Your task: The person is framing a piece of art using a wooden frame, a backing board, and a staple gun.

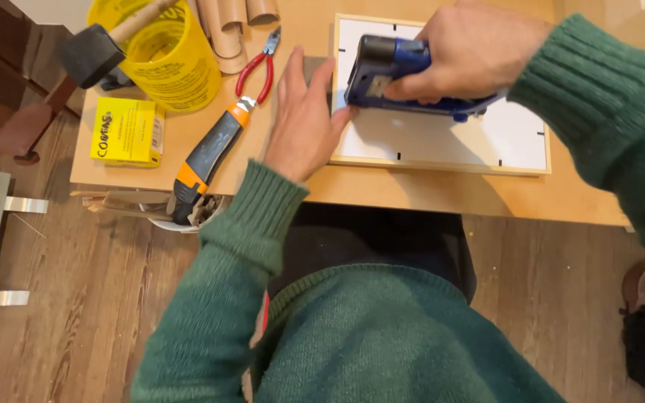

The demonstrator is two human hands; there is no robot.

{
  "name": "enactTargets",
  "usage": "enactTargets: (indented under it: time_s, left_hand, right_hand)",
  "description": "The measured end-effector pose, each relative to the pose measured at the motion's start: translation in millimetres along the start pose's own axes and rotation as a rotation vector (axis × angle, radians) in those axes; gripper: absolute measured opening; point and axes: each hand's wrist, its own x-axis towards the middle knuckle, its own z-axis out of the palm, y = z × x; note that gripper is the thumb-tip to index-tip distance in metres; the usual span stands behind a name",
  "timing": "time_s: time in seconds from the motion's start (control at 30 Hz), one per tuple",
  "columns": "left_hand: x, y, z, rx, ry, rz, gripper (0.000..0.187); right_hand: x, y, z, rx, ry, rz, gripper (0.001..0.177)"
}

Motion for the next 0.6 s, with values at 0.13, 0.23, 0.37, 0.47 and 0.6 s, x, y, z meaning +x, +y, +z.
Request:
enactTargets:
  time_s: [0.13,0.23,0.37,0.47,0.6]
  left_hand:
    - [-27,4,-2,0.007,0.004,0.038,0.074]
    - [-33,2,-1,0.01,0.032,0.039,0.074]
    - [-28,2,0,0.006,0.047,0.063,0.073]
    - [-31,2,1,0.01,0.042,0.039,0.075]
    - [-29,2,1,0.031,0.031,0.054,0.073]
  right_hand:
    - [-19,-8,6,-0.077,0.019,-0.075,0.063]
    - [-26,-21,5,-0.044,-0.013,-0.035,0.061]
    - [-24,-23,2,-0.049,-0.002,-0.027,0.062]
    - [-22,-24,3,-0.049,-0.037,0.012,0.061]
    - [-23,-32,-2,0.045,-0.048,0.001,0.055]
